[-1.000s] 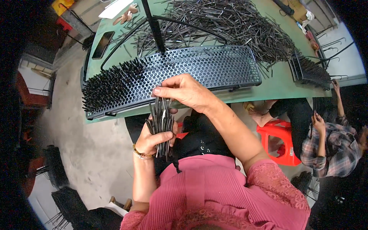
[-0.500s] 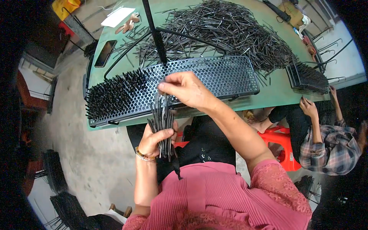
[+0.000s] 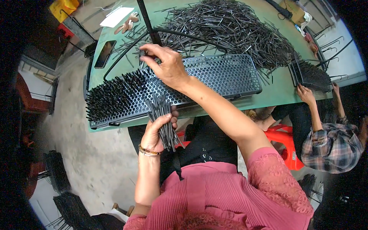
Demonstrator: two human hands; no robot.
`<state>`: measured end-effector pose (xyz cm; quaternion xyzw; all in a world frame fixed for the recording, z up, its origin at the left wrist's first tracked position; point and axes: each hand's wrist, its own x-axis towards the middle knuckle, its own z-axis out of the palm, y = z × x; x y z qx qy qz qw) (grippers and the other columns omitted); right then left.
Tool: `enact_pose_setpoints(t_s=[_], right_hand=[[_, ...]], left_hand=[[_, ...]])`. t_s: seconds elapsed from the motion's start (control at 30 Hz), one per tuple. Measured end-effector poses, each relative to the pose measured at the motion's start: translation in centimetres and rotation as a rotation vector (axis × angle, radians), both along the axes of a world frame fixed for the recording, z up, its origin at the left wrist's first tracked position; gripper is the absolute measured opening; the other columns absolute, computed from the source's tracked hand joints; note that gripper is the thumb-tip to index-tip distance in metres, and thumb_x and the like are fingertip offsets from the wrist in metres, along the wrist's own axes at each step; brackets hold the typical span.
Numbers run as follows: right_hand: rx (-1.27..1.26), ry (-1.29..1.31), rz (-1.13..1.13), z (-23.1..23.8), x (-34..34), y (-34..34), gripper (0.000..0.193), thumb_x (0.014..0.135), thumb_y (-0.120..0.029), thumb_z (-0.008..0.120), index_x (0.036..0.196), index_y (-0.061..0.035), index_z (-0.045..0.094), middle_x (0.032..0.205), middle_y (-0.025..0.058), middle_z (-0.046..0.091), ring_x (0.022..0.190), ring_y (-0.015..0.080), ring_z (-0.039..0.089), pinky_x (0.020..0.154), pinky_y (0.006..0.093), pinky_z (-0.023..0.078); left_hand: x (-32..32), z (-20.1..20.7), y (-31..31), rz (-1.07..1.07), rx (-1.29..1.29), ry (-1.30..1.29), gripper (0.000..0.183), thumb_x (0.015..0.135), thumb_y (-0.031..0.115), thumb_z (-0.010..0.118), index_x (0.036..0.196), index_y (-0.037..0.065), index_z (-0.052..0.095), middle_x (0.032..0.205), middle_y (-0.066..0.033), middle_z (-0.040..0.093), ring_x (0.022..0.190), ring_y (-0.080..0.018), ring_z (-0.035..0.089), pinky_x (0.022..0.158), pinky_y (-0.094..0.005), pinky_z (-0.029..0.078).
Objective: Manually insert long metal pins into the holes of a perforated grid plate.
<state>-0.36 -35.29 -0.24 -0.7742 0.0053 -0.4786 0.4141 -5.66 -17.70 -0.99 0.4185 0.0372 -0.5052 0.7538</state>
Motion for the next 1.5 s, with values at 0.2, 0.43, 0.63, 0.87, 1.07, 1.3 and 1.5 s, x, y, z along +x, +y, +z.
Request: enact_pose_setpoints(t_s=[0.2,0.43,0.63,0.87,1.07,1.3,1.5], right_hand=[[-0.197,0.004,-0.028,-0.9,0.4,0.4,0.025,0.076,-0.010,0.071,0.100,-0.0077,0.064,0.079,0.0074,0.067,0.070,0.0188,0.065,0.061,0.0290,0.050],[-0.333,0.130,0.038,-2.2,0.3,0.4,0.017,0.079,-0.015,0.067,0.092,-0.0054,0.067,0.090,0.0087,0.067,0.083,0.0239,0.064,0.075,0.0343,0.049],[0.088,0.375,0.198,0.4,-3.4,1.0,0.025,0.086,-0.021,0.062,0.095,0.0015,0.066,0.083,0.0081,0.066,0.074,0.0151,0.060,0.065,0.0273,0.048],[0.860,0.795,0.929,0.9,-5.5,1.3,0.037,0.089,-0.034,0.060,0.098,0.0004,0.067,0.078,0.0041,0.066,0.068,0.0081,0.057,0.062,0.0243,0.046],[0.679,0.658,0.660,1.6,-5.5,0.8,0.024,0.088,-0.023,0.062,0.095,-0.0006,0.067,0.081,0.0026,0.066,0.069,0.0066,0.056,0.061,0.0217,0.045],[0.221,0.162,0.025,0.0,-2.2,-0.6,0.022,0.082,-0.017,0.067,0.092,0.0022,0.065,0.072,0.0094,0.067,0.059,0.0101,0.061,0.054,0.0249,0.049],[0.048,0.148,-0.021,-0.6,-0.8,0.1,0.015,0.083,-0.012,0.067,0.094,-0.0007,0.065,0.082,0.0087,0.069,0.073,0.0146,0.067,0.063,0.0254,0.053]], left_hand=[[-0.4,-0.2,0.7,0.022,-0.003,0.036,0.036,0.081,0.008,0.063,0.113,0.000,0.051,0.091,-0.0091,0.061,0.079,-0.0176,0.059,0.071,-0.0300,0.052],[-1.3,0.6,1.1,-0.016,0.036,-0.134,0.036,0.083,0.010,0.064,0.114,-0.001,0.051,0.087,-0.0080,0.061,0.070,-0.0157,0.060,0.062,-0.0283,0.052],[-0.5,0.3,2.2,-0.096,0.034,-0.136,0.039,0.081,0.007,0.066,0.115,-0.001,0.049,0.088,-0.0094,0.061,0.068,-0.0152,0.059,0.061,-0.0274,0.050],[0.0,1.3,2.9,-0.254,-0.024,-0.296,0.040,0.079,0.004,0.066,0.113,-0.002,0.049,0.085,-0.0087,0.061,0.067,-0.0149,0.059,0.060,-0.0260,0.049],[-0.3,-0.1,2.6,-0.286,-0.015,-0.211,0.042,0.079,0.007,0.068,0.117,-0.002,0.050,0.087,-0.0080,0.061,0.069,-0.0138,0.059,0.060,-0.0257,0.049],[-1.1,-0.5,1.4,-0.064,-0.045,-0.013,0.041,0.080,0.006,0.065,0.117,-0.003,0.049,0.094,-0.0130,0.062,0.081,-0.0213,0.064,0.073,-0.0324,0.054],[-1.3,-0.9,1.7,-0.032,-0.045,0.057,0.043,0.078,0.003,0.066,0.117,-0.003,0.050,0.099,-0.0145,0.063,0.081,-0.0214,0.063,0.073,-0.0329,0.054]])
